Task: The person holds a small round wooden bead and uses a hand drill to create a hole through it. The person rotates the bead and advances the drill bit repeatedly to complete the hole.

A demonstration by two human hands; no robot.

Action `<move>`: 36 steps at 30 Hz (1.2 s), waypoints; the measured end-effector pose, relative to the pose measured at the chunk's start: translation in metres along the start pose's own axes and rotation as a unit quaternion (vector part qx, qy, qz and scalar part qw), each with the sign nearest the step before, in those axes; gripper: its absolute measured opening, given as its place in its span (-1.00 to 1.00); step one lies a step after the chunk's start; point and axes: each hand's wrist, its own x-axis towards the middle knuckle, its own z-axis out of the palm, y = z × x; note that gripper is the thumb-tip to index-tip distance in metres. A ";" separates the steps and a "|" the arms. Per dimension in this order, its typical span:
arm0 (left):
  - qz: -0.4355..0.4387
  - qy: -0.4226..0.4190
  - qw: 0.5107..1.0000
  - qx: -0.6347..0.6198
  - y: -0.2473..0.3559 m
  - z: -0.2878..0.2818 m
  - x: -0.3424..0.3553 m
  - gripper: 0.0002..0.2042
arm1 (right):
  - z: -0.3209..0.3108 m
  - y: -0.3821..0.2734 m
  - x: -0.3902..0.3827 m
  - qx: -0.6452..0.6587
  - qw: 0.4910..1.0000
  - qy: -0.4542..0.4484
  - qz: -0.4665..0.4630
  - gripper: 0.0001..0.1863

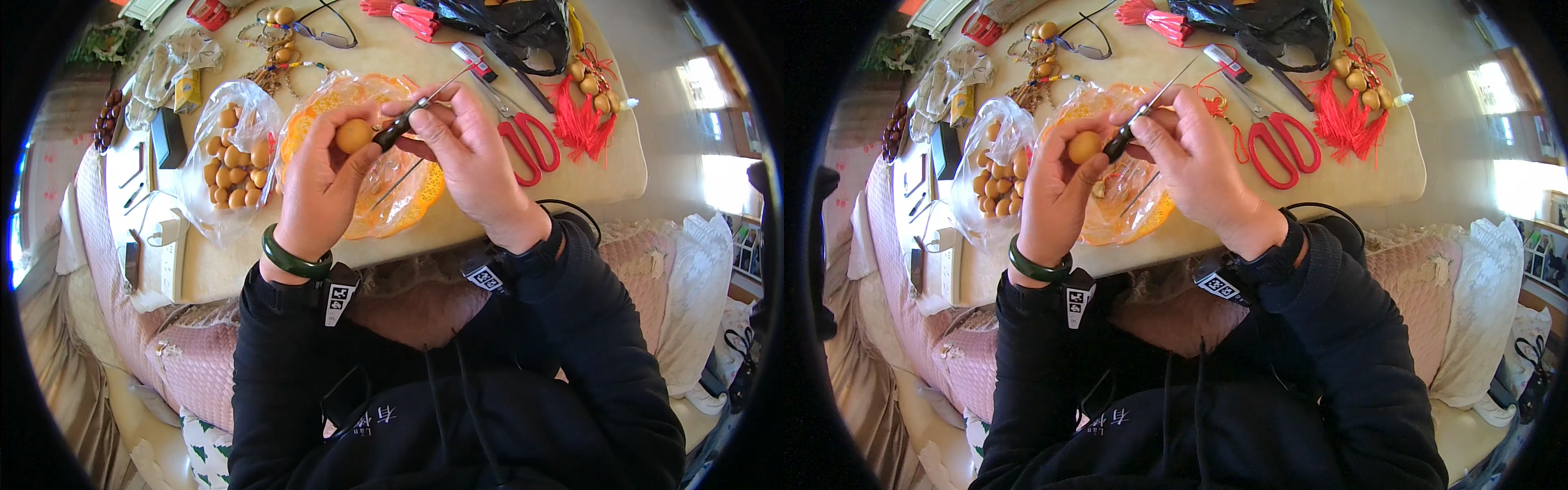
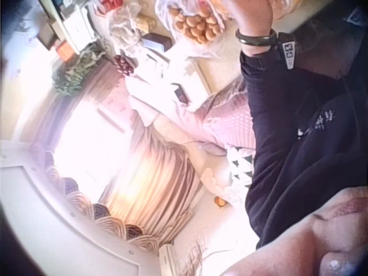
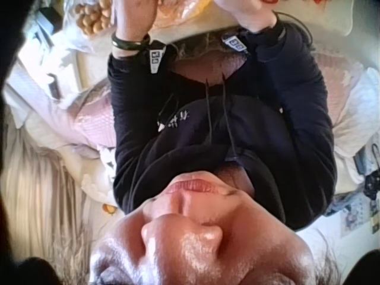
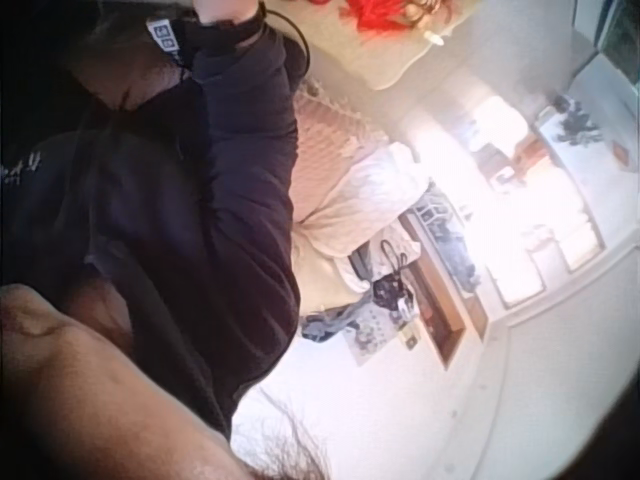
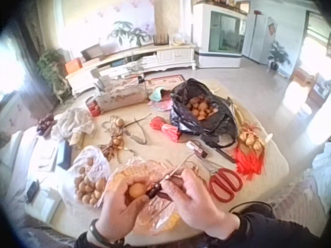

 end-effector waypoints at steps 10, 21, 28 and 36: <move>0.019 0.103 0.991 -0.079 -0.003 0.008 0.004 -0.73 | 0.006 0.004 -0.001 0.012 1.000 0.027 0.003 -0.82; 0.122 0.077 0.989 0.036 0.005 0.027 -0.006 -0.66 | 0.015 -0.004 -0.012 0.229 0.927 -0.010 0.296 -0.85; 0.142 0.100 0.983 0.063 0.018 0.032 -0.001 -0.59 | 0.014 -0.008 -0.011 0.338 0.875 -0.067 0.341 -0.78; 0.293 0.055 0.953 0.060 0.103 0.041 -0.049 -0.58 | 0.017 -0.013 -0.012 0.274 0.906 -0.027 0.322 -0.79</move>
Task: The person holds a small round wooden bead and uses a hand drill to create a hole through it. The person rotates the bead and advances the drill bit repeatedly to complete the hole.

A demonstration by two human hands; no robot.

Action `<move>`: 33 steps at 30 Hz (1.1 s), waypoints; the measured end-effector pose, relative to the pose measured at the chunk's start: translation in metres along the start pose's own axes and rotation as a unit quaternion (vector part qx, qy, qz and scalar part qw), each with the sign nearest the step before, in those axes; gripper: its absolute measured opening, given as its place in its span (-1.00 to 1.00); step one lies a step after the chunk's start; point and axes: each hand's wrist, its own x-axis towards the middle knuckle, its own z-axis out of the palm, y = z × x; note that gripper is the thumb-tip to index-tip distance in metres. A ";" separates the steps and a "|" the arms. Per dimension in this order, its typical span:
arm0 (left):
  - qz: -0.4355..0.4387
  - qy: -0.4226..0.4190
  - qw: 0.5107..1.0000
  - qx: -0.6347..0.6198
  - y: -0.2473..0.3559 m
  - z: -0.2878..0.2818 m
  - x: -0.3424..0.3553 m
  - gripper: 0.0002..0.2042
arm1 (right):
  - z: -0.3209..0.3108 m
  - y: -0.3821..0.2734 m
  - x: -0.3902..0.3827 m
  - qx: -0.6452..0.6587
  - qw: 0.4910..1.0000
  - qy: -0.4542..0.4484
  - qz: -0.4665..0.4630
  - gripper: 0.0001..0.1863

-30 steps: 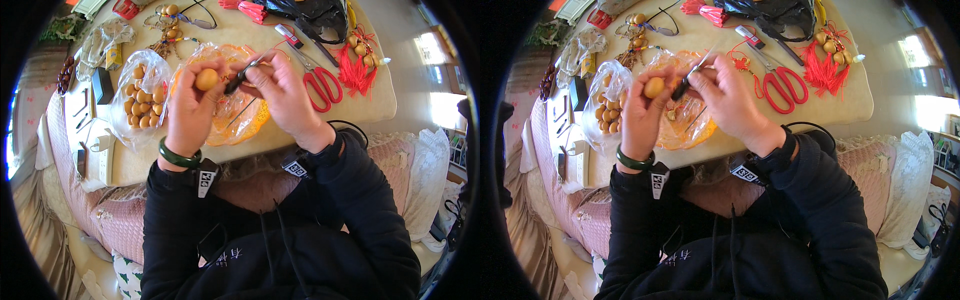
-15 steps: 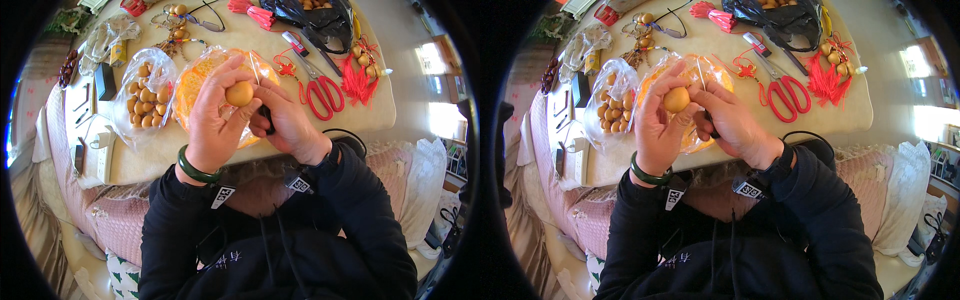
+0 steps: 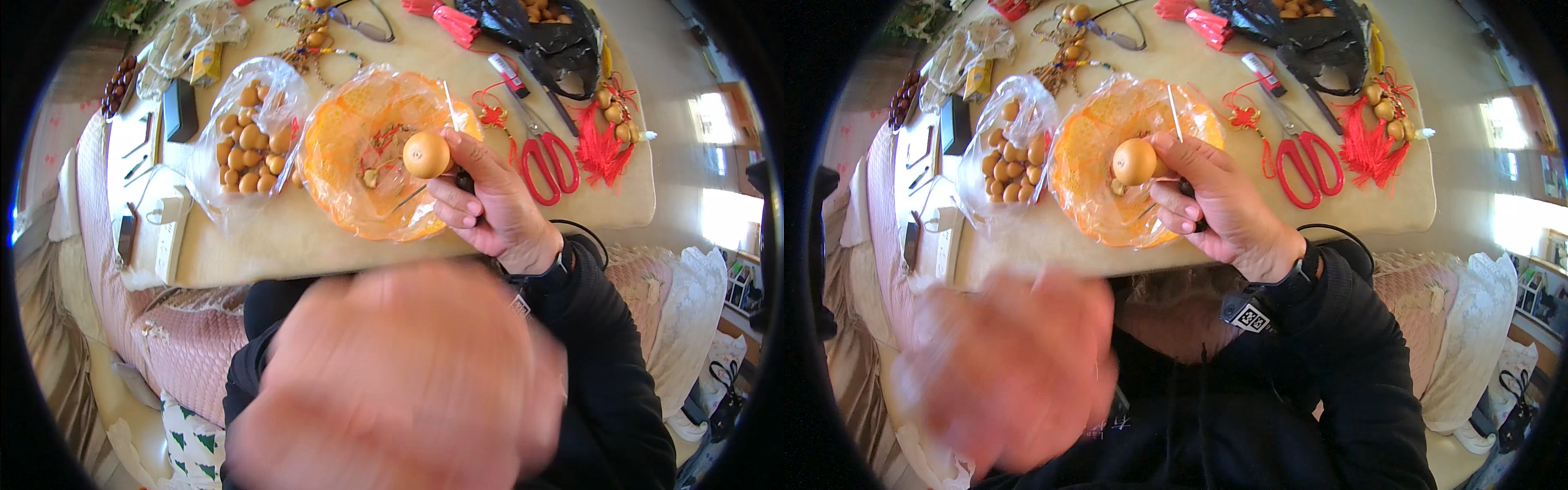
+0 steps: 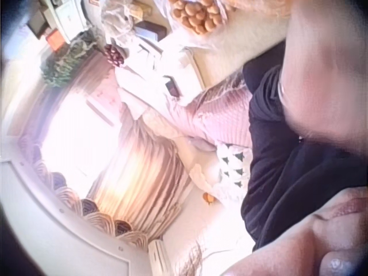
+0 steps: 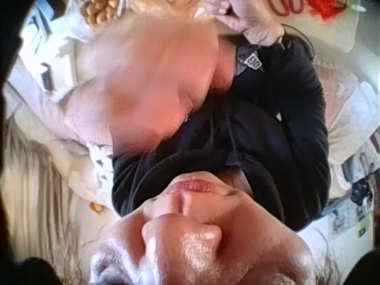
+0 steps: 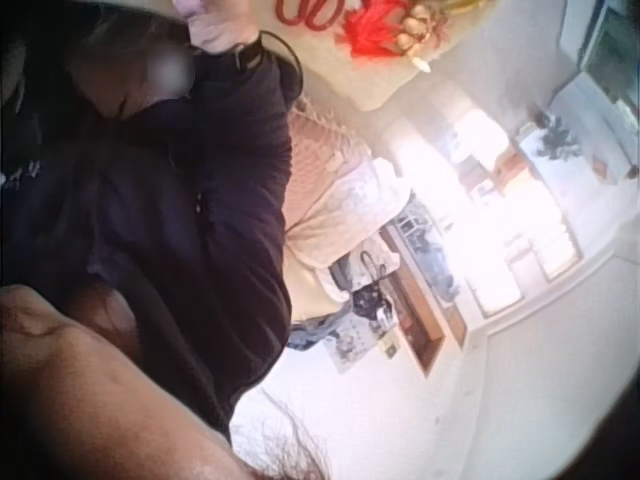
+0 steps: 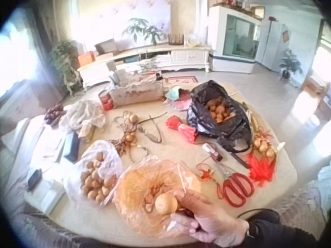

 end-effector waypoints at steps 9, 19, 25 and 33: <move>0.074 0.007 0.986 -0.149 0.038 -0.006 -0.019 -0.60 | -0.010 0.012 0.013 -0.010 1.000 -0.021 0.009 -0.77; 0.093 0.015 0.976 -0.196 0.035 -0.009 -0.026 -0.63 | -0.010 0.013 0.012 -0.027 0.999 -0.018 0.005 -0.80; 0.083 0.020 0.976 -0.199 0.036 -0.008 -0.028 -0.64 | -0.014 0.016 0.013 -0.024 0.999 -0.031 -0.003 -0.78; 0.049 0.021 0.985 -0.161 0.029 -0.009 -0.029 -0.66 | -0.010 0.016 0.011 -0.047 0.999 0.004 -0.003 -0.74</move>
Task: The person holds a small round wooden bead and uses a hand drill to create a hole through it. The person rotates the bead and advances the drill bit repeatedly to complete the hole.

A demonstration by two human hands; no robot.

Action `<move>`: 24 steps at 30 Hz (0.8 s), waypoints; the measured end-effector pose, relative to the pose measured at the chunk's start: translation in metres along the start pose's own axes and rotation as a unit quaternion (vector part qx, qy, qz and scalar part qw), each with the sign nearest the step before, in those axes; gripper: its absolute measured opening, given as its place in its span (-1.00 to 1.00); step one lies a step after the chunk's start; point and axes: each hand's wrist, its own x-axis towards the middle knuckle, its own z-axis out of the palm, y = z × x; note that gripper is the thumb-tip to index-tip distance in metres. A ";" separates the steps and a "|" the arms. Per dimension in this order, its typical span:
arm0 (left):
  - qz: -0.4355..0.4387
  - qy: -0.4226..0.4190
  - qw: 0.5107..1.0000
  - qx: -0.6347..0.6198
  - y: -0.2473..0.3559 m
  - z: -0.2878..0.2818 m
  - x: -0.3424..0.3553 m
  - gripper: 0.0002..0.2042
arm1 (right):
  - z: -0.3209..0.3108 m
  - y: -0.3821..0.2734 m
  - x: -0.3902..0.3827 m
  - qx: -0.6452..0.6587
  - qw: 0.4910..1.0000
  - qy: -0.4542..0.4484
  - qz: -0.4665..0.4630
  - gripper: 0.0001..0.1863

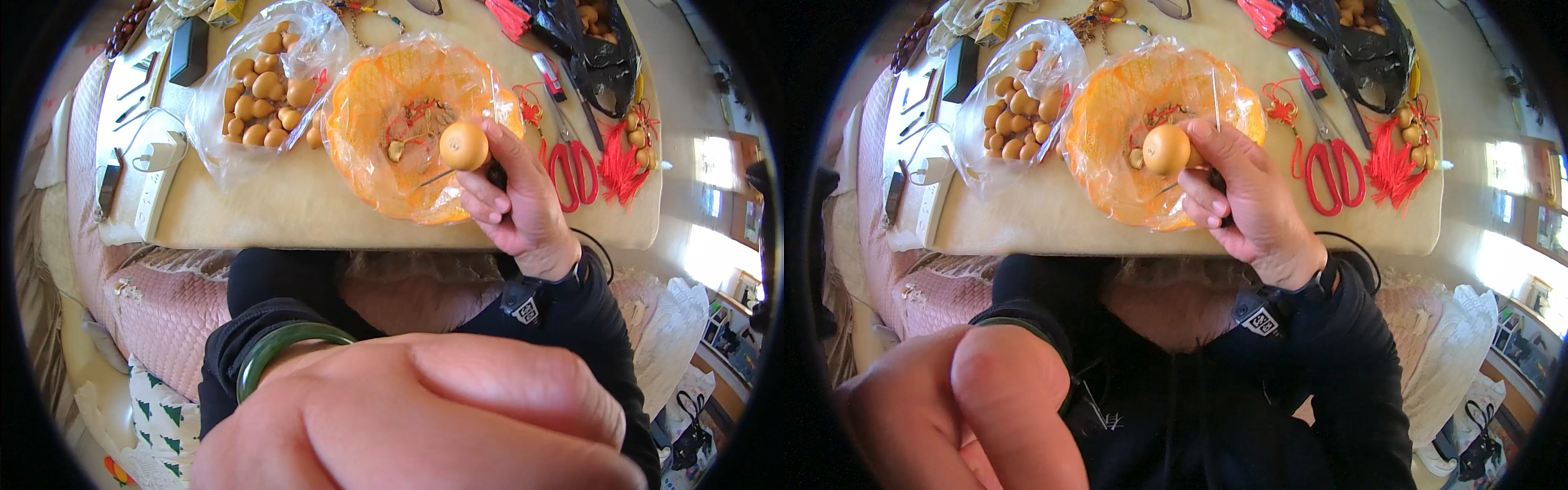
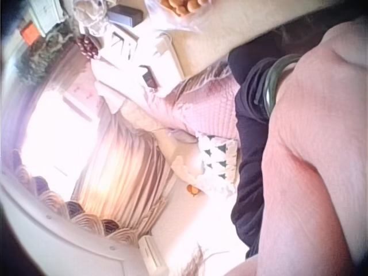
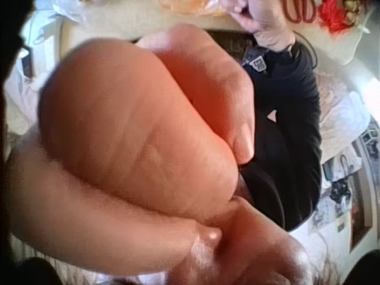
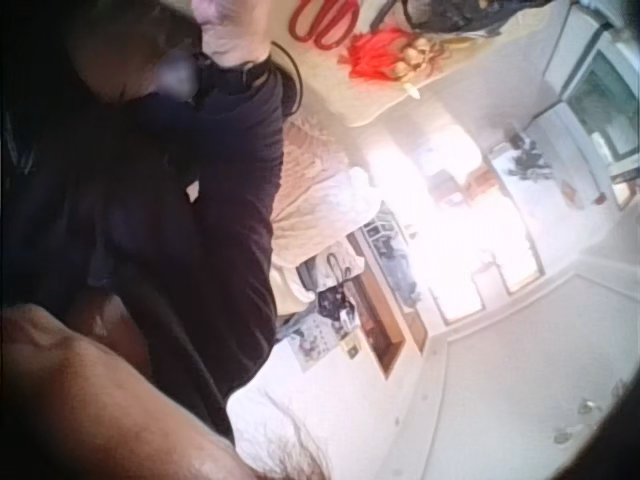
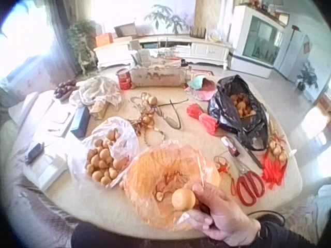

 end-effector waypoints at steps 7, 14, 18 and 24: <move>-0.016 0.010 0.999 0.033 -0.016 -0.006 -0.003 -0.68 | 0.004 0.000 0.001 -0.008 1.000 0.010 0.010 -0.74; -0.008 0.023 0.998 0.065 -0.026 -0.008 -0.002 -0.69 | 0.004 0.001 0.002 -0.037 0.999 0.006 0.003 -0.71; 0.011 0.023 0.996 0.083 -0.030 -0.011 0.002 -0.70 | 0.005 0.001 0.001 -0.051 0.999 0.016 -0.007 -0.69; 0.058 0.054 0.994 0.077 -0.056 -0.030 0.008 -0.72 | 0.008 -0.003 0.001 -0.035 0.999 0.038 -0.016 -0.75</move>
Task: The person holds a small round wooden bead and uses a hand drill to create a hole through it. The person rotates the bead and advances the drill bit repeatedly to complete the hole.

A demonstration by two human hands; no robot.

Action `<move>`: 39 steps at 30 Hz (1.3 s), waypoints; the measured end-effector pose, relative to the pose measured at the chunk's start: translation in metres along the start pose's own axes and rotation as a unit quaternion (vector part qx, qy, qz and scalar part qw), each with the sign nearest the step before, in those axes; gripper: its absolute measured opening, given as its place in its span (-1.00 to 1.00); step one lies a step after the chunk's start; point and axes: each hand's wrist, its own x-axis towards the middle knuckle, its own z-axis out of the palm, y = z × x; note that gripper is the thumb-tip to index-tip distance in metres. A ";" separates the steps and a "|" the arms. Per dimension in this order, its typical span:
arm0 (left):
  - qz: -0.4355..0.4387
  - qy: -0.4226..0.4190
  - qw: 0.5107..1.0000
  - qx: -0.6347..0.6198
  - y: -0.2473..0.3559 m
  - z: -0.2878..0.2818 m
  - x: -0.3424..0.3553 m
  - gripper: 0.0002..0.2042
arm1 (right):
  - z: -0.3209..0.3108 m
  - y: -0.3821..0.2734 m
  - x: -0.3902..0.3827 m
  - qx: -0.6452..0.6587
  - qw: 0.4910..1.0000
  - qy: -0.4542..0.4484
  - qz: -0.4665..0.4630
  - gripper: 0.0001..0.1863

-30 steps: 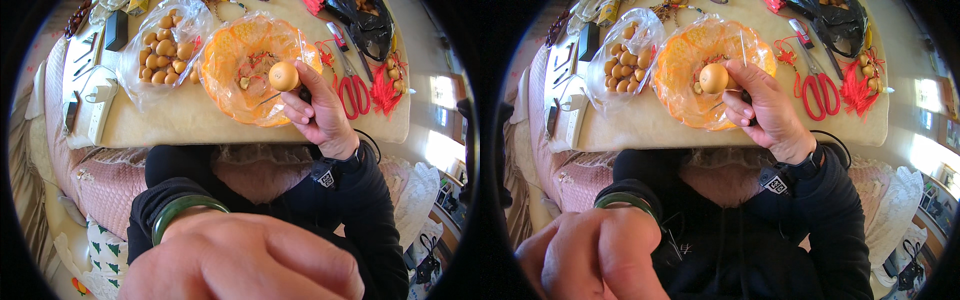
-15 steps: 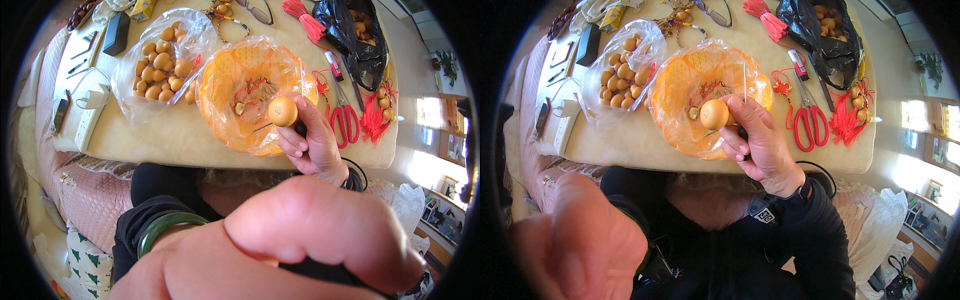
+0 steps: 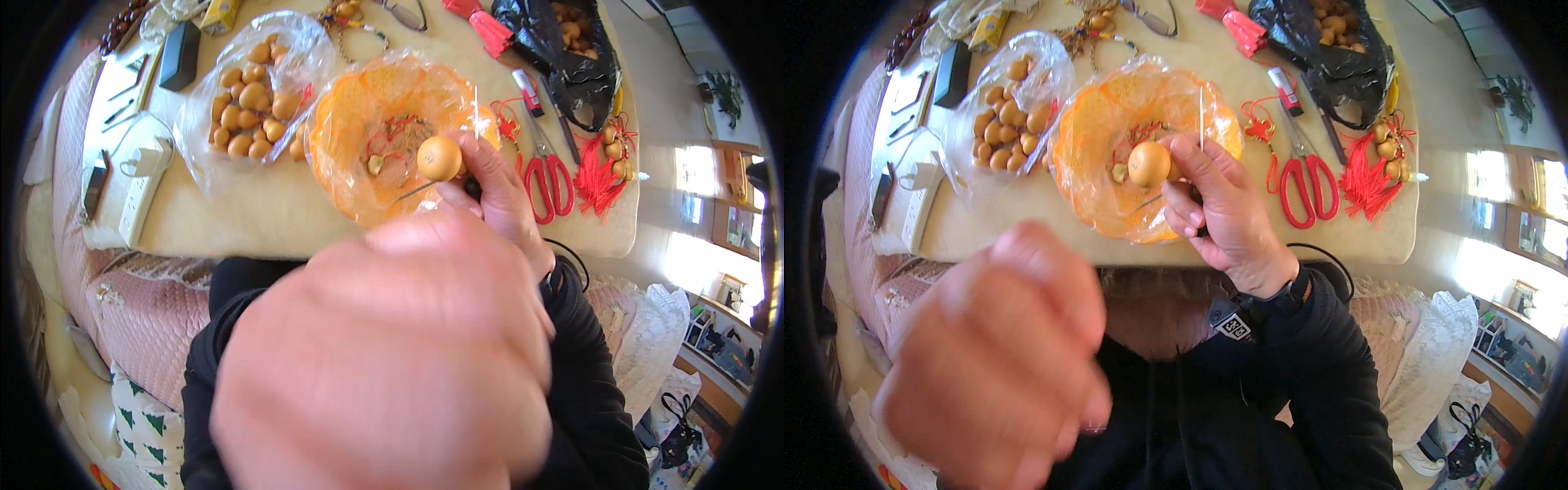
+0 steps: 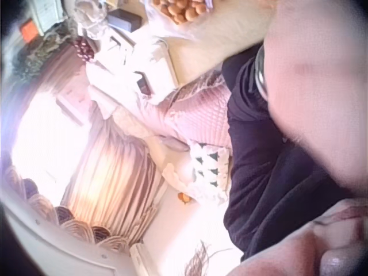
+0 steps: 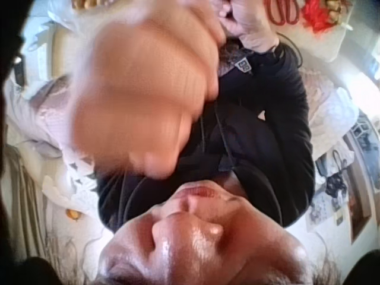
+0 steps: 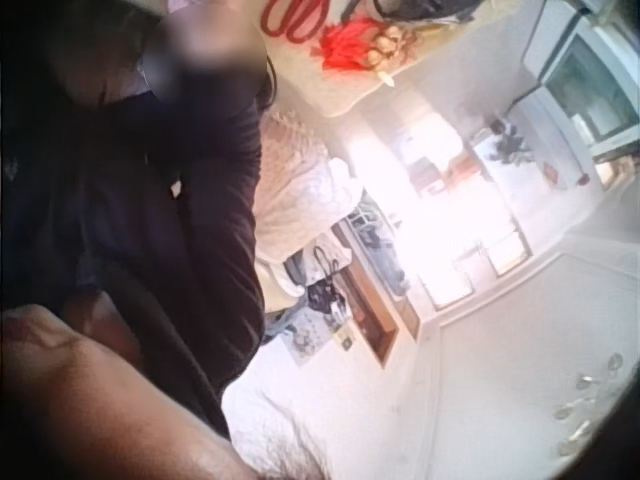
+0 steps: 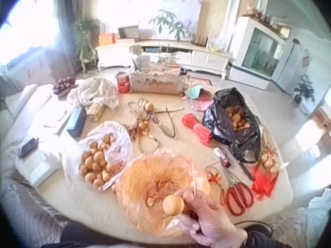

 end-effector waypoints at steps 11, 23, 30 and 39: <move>-0.453 0.047 0.867 -0.202 -0.066 0.015 -0.022 -0.66 | -0.001 -0.008 -0.006 0.016 0.999 0.011 -0.040 -0.78; -0.441 0.280 0.744 -0.417 -0.093 -0.016 -0.026 -0.73 | 0.004 -0.013 -0.024 -0.250 0.966 -0.053 -0.041 -0.60; -0.437 0.269 0.743 -0.430 -0.099 -0.023 -0.029 -0.70 | 0.000 -0.009 -0.027 -0.432 0.875 -0.040 -0.214 -0.63; -0.432 0.277 0.748 -0.421 -0.096 -0.022 -0.027 -0.71 | -0.004 -0.008 -0.025 -0.455 0.849 -0.032 -0.267 -0.68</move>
